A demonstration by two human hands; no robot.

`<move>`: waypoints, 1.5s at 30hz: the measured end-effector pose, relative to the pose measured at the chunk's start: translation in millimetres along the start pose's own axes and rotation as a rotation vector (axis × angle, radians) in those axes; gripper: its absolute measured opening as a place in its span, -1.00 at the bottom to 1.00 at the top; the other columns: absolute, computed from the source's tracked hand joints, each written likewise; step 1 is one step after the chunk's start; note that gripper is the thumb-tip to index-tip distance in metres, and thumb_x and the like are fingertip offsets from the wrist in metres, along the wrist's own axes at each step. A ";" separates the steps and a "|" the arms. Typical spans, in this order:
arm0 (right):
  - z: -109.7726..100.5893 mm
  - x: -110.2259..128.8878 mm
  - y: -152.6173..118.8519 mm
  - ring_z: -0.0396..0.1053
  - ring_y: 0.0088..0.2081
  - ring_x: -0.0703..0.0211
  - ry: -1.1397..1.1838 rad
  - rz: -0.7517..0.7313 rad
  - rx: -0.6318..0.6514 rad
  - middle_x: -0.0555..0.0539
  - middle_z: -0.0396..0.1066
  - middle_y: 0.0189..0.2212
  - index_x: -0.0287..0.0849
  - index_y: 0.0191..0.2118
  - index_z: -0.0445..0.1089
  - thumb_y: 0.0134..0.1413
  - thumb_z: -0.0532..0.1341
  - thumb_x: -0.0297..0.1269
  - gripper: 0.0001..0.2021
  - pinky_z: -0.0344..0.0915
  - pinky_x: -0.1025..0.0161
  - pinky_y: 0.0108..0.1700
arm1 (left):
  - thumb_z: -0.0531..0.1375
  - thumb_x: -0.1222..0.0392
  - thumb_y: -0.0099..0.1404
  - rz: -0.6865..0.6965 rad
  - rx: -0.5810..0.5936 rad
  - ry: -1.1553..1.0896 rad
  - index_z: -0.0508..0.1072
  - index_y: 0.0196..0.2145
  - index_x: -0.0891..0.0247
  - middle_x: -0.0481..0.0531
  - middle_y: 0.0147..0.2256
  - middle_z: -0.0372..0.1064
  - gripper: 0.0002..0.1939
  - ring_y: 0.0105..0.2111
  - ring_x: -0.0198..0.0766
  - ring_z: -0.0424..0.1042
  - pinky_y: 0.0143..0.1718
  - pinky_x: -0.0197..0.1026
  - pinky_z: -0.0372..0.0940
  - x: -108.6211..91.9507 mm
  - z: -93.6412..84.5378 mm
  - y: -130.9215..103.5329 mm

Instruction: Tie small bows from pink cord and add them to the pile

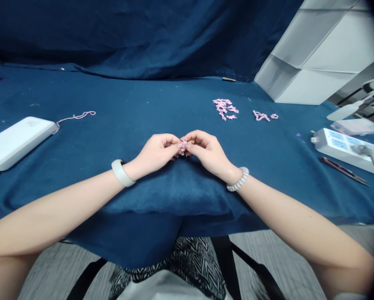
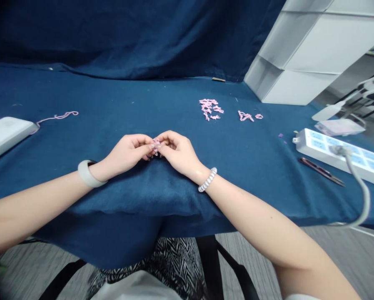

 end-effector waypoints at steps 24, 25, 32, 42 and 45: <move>-2.7 0.2 2.5 0.29 -0.47 0.36 0.126 0.125 -0.116 0.02 0.46 -0.49 -0.21 -0.41 0.51 -0.07 0.36 -0.25 -0.87 0.26 0.33 -0.38 | 0.21 0.00 0.28 0.053 0.069 0.085 0.46 -0.44 0.34 0.01 -0.52 0.39 -0.68 -0.52 -0.37 0.31 -0.47 -0.31 0.21 -2.4 -0.3 -2.3; -2.6 0.2 2.6 0.29 -0.47 0.37 0.147 0.135 -0.120 0.02 0.46 -0.49 -0.21 -0.41 0.51 -0.07 0.37 -0.24 -0.86 0.25 0.34 -0.38 | 0.20 0.00 0.29 0.059 0.065 0.099 0.46 -0.45 0.33 0.01 -0.53 0.38 -0.68 -0.53 -0.37 0.30 -0.49 -0.31 0.18 -1.7 -0.3 -2.3; -2.9 0.3 2.9 0.27 -0.48 0.37 0.206 0.155 -0.122 0.01 0.45 -0.50 -0.22 -0.45 0.50 -0.09 0.38 -0.22 -0.84 0.21 0.33 -0.39 | 0.20 -0.01 0.29 0.066 0.070 0.147 0.46 -0.47 0.33 0.01 -0.53 0.39 -0.66 -0.54 -0.37 0.29 -0.49 -0.30 0.15 -3.4 0.5 -3.1; -3.9 -0.9 3.9 0.25 -0.49 0.37 0.222 0.158 -0.111 0.01 0.43 -0.52 -0.23 -0.46 0.49 -0.15 0.43 -0.14 -0.75 0.19 0.34 -0.41 | 0.18 0.00 0.31 0.054 0.072 0.122 0.48 -0.40 0.34 0.05 -0.47 0.44 -0.67 -0.49 -0.34 0.34 -0.44 -0.29 0.21 -1.1 0.6 -3.1; -3.0 0.1 3.6 0.23 -0.50 0.39 0.201 0.155 -0.103 0.02 0.43 -0.52 -0.24 -0.43 0.50 -0.14 0.42 -0.16 -0.76 0.17 0.35 -0.43 | 0.19 -0.01 0.30 0.049 0.064 0.089 0.49 -0.36 0.35 0.05 -0.43 0.44 -0.68 -0.47 -0.34 0.36 -0.43 -0.29 0.24 -1.9 1.3 -2.8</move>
Point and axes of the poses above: each hand's wrist, its own y-axis towards the middle knuckle, its own z-axis out of the palm, x = y × z, the point moved 1 cm from there along y, towards the middle knuckle
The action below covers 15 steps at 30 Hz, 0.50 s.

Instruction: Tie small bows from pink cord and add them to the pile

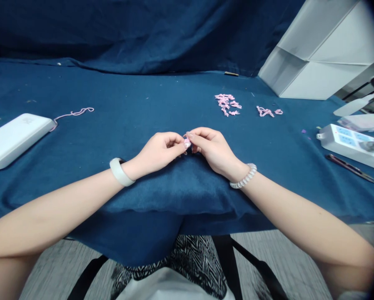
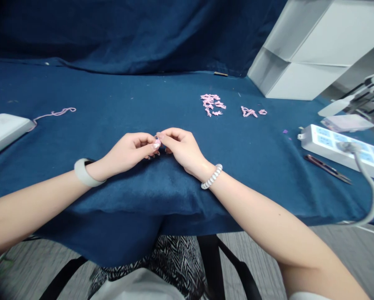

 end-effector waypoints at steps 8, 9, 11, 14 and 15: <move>1.1 -0.8 -1.1 0.28 -0.46 0.37 -0.055 0.005 -0.002 0.02 0.45 -0.48 -0.23 -0.39 0.51 -0.05 0.37 -0.20 -0.82 0.19 0.35 -0.42 | 0.17 0.02 0.32 0.055 -0.057 -0.007 0.43 -0.44 0.34 0.02 -0.48 0.42 -0.68 -0.51 -0.36 0.36 -0.45 -0.31 0.26 3.4 0.1 2.0; 0.8 -1.0 -0.8 0.27 -0.47 0.38 -0.033 0.010 -0.003 0.02 0.45 -0.47 -0.22 -0.38 0.52 -0.05 0.37 -0.20 -0.82 0.19 0.35 -0.43 | 0.17 0.03 0.33 0.059 -0.058 -0.012 0.43 -0.45 0.34 0.02 -0.49 0.42 -0.68 -0.51 -0.36 0.36 -0.45 -0.31 0.26 3.2 -0.1 2.2; 0.2 -0.9 -0.2 0.25 -0.48 0.38 0.016 0.022 -0.004 0.03 0.45 -0.45 -0.20 -0.35 0.54 -0.07 0.37 -0.19 -0.81 0.18 0.34 -0.43 | 0.17 0.05 0.32 0.069 -0.053 -0.006 0.43 -0.46 0.34 0.02 -0.50 0.42 -0.69 -0.51 -0.36 0.36 -0.45 -0.30 0.26 1.9 -0.7 2.1; -0.5 0.3 -0.5 0.22 -0.50 0.39 0.077 0.040 -0.002 0.06 0.45 -0.44 -0.16 -0.25 0.56 -0.09 0.38 -0.21 -0.77 0.17 0.33 -0.44 | 0.18 0.10 0.31 0.089 -0.041 0.020 0.43 -0.48 0.34 0.01 -0.52 0.42 -0.71 -0.53 -0.36 0.35 -0.45 -0.30 0.25 -0.9 -1.7 0.9; -0.6 0.8 -0.9 0.21 -0.51 0.40 0.090 0.043 0.008 0.06 0.45 -0.44 -0.15 -0.23 0.56 -0.10 0.38 -0.22 -0.75 0.17 0.34 -0.44 | 0.18 0.11 0.31 0.099 -0.038 0.024 0.43 -0.49 0.34 0.01 -0.53 0.41 -0.71 -0.53 -0.37 0.34 -0.46 -0.30 0.24 -1.6 -2.0 0.3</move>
Point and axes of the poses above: each hand's wrist, its own y-axis towards the middle knuckle, its own z-axis out of the palm, x = y × z, the point moved 1 cm from there along y, towards the middle knuckle
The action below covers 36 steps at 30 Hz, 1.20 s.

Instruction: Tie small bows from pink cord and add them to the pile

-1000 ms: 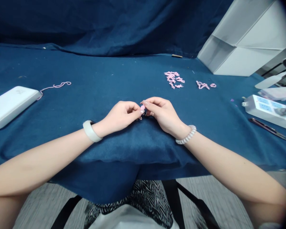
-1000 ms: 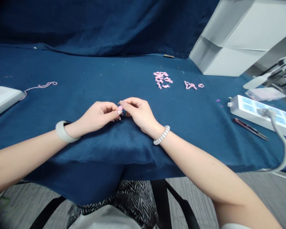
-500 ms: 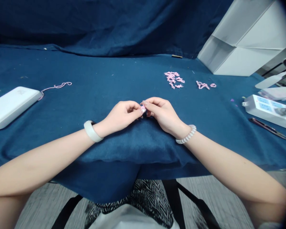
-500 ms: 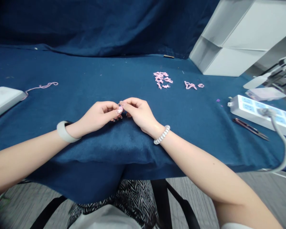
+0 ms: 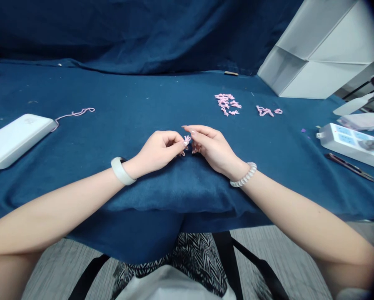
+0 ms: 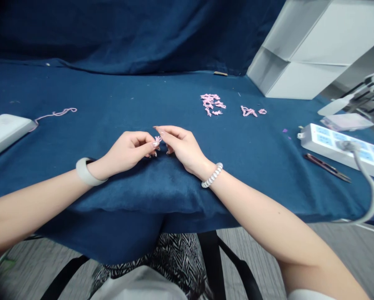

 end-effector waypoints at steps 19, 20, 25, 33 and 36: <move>1.5 -0.5 -0.3 0.26 -0.53 0.42 -0.036 -0.014 0.019 0.06 0.38 -0.56 -0.24 -0.44 0.42 -0.13 0.44 -0.12 -0.70 0.21 0.40 -0.46 | 0.22 0.04 0.29 -0.060 -0.052 -0.046 0.46 -0.42 0.35 0.00 -0.49 0.43 -0.71 -0.51 -0.39 0.37 -0.44 -0.34 0.28 1.1 1.3 -0.9; 1.1 -1.1 0.2 0.26 -0.54 0.43 -0.039 -0.013 0.012 0.07 0.37 -0.56 -0.24 -0.44 0.41 -0.10 0.43 -0.13 -0.71 0.22 0.41 -0.47 | 0.23 0.04 0.29 -0.068 -0.058 -0.057 0.46 -0.42 0.35 0.00 -0.49 0.43 -0.71 -0.51 -0.39 0.37 -0.44 -0.35 0.29 0.2 1.2 -0.8; -0.6 -1.4 2.2 0.22 -0.58 0.45 -0.001 -0.030 -0.063 0.09 0.35 -0.56 -0.23 -0.42 0.39 0.01 0.37 -0.18 -0.77 0.20 0.42 -0.49 | 0.21 0.10 0.31 -0.088 -0.069 -0.117 0.42 -0.45 0.35 -0.02 -0.48 0.43 -0.74 -0.50 -0.43 0.39 -0.43 -0.39 0.31 -3.0 0.7 0.5; -0.3 0.1 0.9 0.22 -0.57 0.44 -0.004 -0.013 -0.061 0.10 0.33 -0.58 -0.22 -0.43 0.40 -0.04 0.40 -0.15 -0.74 0.20 0.41 -0.49 | 0.13 -0.07 0.36 -0.203 -0.098 -0.233 0.42 -0.36 0.32 0.00 -0.45 0.41 -0.64 -0.49 -0.41 0.39 -0.49 -0.40 0.34 2.0 0.0 0.9; 0.3 -0.1 0.3 0.22 -0.55 0.43 -0.018 -0.024 -0.028 0.09 0.33 -0.57 -0.20 -0.44 0.41 -0.12 0.43 -0.08 -0.69 0.21 0.40 -0.47 | 0.25 -0.10 0.25 -0.164 -0.065 -0.185 0.45 -0.32 0.32 0.02 -0.42 0.43 -0.63 -0.48 -0.39 0.40 -0.49 -0.38 0.35 0.6 0.6 0.2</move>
Point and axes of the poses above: each hand's wrist, its own y-axis towards the middle knuckle, its own z-axis out of the palm, x = y × z, the point moved 1 cm from there along y, towards the middle knuckle
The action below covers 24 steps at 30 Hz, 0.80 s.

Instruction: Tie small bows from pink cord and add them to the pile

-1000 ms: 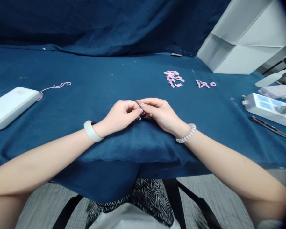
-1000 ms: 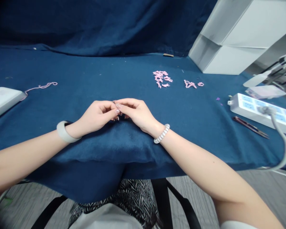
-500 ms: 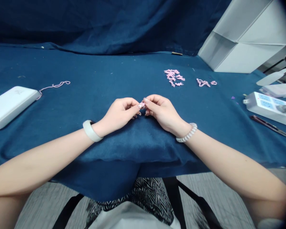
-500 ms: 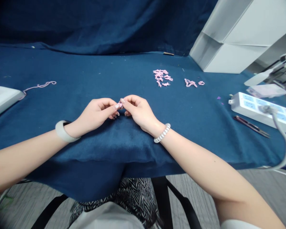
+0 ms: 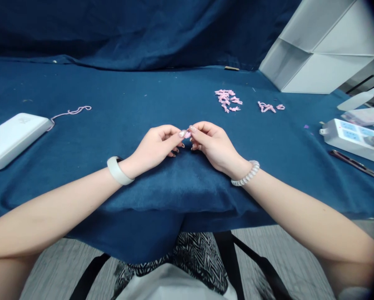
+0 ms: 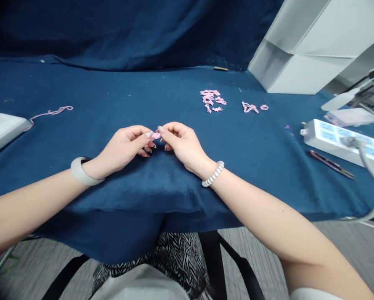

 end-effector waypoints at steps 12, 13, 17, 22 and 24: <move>0.0 2.0 0.2 0.25 -0.49 0.38 -0.137 -0.056 0.050 0.03 0.41 -0.49 -0.22 -0.40 0.46 -0.12 0.41 -0.13 -0.74 0.22 0.35 -0.44 | 0.27 -0.03 0.24 0.067 0.006 0.089 0.43 -0.44 0.33 0.00 -0.50 0.42 -0.67 -0.54 -0.39 0.37 -0.48 -0.35 0.30 -0.4 -0.4 1.1; 0.2 1.8 0.9 0.25 -0.49 0.38 -0.158 -0.061 0.049 0.03 0.41 -0.50 -0.22 -0.43 0.45 -0.12 0.41 -0.13 -0.74 0.22 0.35 -0.44 | 0.27 -0.02 0.25 0.068 0.007 0.088 0.44 -0.43 0.33 0.00 -0.49 0.42 -0.67 -0.53 -0.39 0.37 -0.47 -0.35 0.31 0.7 -0.7 2.1; -9.1 3.7 10.8 0.24 -0.52 0.38 -0.205 -0.109 -0.010 0.04 0.40 -0.51 -0.22 -0.41 0.44 -0.07 0.36 -0.17 -0.79 0.23 0.33 -0.43 | 0.18 -0.02 0.34 0.164 -0.053 0.189 0.50 -0.30 0.31 0.04 -0.42 0.48 -0.69 -0.43 -0.31 0.45 -0.36 -0.28 0.36 1.4 -4.3 1.3; -63.5 21.4 43.7 0.33 -0.45 0.32 -0.523 -0.331 -0.292 -0.01 0.45 -0.49 -0.24 -0.38 0.47 -0.05 0.32 -0.22 -0.82 0.27 0.30 -0.33 | 0.02 0.00 0.44 0.532 0.061 0.267 0.49 0.03 0.08 0.08 -0.03 0.50 -0.65 -0.04 -0.13 0.48 0.02 -0.09 0.35 -30.6 -5.5 -44.7; -93.8 28.9 58.7 0.36 -0.45 0.30 -0.607 -0.310 -0.462 -0.02 0.45 -0.50 -0.25 -0.38 0.47 -0.11 0.35 -0.23 -0.80 0.31 0.28 -0.29 | -0.13 -0.03 0.47 0.661 0.164 0.215 0.29 0.24 -0.13 -0.03 0.13 0.39 -0.53 0.12 -0.08 0.39 0.08 0.01 0.33 -51.1 -4.3 -72.3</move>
Point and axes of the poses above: each hand's wrist, its own y-axis towards the middle knuckle, its own z-axis out of the palm, x = y × z, the point moved 1 cm from there along y, towards the middle knuckle
